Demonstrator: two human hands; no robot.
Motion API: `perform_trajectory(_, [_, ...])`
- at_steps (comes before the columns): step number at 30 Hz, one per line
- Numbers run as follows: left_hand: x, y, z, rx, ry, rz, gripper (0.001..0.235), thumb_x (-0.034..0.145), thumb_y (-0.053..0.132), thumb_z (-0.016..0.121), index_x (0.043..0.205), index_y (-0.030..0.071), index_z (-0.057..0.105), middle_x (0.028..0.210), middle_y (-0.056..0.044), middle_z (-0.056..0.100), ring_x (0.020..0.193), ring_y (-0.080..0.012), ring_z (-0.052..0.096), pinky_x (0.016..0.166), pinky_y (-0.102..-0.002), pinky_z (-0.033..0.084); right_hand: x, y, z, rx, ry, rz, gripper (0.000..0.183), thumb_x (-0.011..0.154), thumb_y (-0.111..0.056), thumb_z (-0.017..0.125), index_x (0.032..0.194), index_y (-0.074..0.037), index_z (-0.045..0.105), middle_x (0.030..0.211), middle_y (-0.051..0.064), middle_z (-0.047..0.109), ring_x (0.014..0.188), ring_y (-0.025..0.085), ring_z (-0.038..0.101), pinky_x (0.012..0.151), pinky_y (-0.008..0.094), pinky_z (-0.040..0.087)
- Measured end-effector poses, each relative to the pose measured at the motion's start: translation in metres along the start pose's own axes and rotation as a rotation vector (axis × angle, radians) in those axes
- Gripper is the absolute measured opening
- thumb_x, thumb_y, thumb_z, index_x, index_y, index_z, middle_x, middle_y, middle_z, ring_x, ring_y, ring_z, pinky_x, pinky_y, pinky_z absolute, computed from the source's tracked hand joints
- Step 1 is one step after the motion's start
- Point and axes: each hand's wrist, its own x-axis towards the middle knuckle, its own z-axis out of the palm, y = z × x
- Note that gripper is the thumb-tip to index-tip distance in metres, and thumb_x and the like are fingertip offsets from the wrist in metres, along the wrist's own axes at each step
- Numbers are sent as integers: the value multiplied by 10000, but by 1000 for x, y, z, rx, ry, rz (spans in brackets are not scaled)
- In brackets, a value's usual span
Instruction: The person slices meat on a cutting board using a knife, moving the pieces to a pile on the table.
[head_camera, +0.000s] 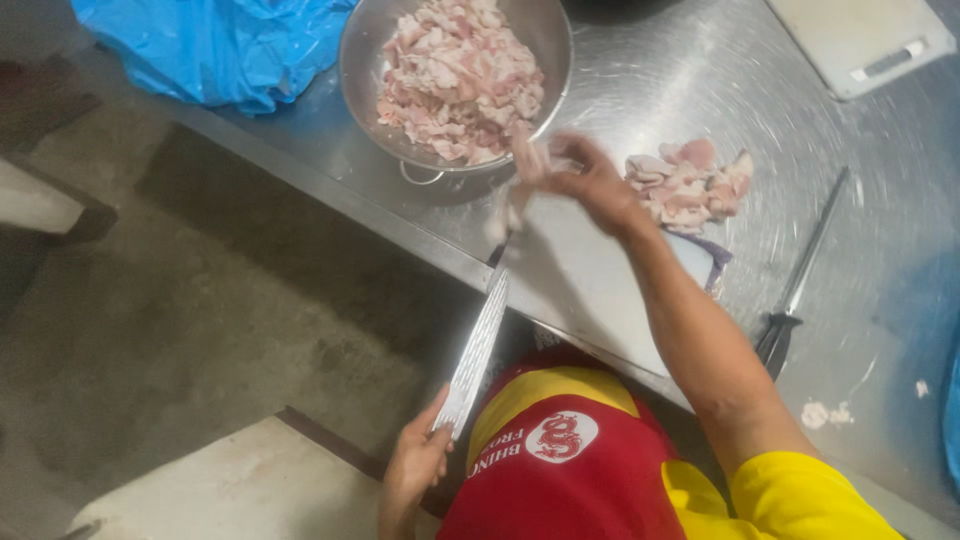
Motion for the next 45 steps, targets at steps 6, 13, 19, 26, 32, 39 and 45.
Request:
perform_trajectory(6, [-3,-14,19,-52,41,7,606,970,141,575,1532,346,478,712,-18,625,452,-87,461,388,-269,391,47,27,-96,-532,395,-140,413,879,-39,681,1283,-8,599,1188,192,668,1035,344,694,926,421,572])
perform_trajectory(13, [5,-41,29,-9,89,151,619,963,166,597,1539,359,480,703,-7,657,559,-46,527,533,-231,478,-5,96,-154,-1207,258,-70,356,766,-205,825,1052,-15,732,889,218,715,819,366,701,844,453,535])
perform_trajectory(19, [7,-24,33,-56,8,170,626,938,155,570,1525,362,501,709,-14,631,514,-87,479,490,-269,448,8,92,-168,-721,383,508,320,856,-234,743,1053,16,704,964,225,749,919,352,728,831,460,566])
perform_trajectory(26, [38,-35,37,-172,-12,121,628,938,127,612,1515,351,506,721,-41,636,464,-105,455,412,-280,395,-39,49,-137,-446,169,373,425,998,-385,654,1120,5,770,885,88,749,683,163,549,599,295,445])
perform_trajectory(32, [38,-1,31,-108,-38,56,627,955,124,592,1525,369,496,729,-32,622,453,-96,462,383,-274,373,-61,56,-114,-17,504,484,394,974,-358,664,1136,1,682,909,85,704,733,140,671,637,297,581])
perform_trajectory(39, [22,33,27,-110,-51,77,612,965,118,578,1525,354,498,709,-22,625,471,-76,467,404,-256,380,-93,34,-70,-475,394,186,259,975,-178,661,1184,-40,727,997,91,766,872,185,690,794,376,567])
perform_trajectory(45, [33,36,42,-124,-29,234,616,954,110,580,1537,299,521,771,-62,652,515,-90,478,453,-262,421,-154,82,11,-1123,64,-297,421,811,-59,734,1228,-107,705,1320,155,678,1217,337,616,1055,486,487])
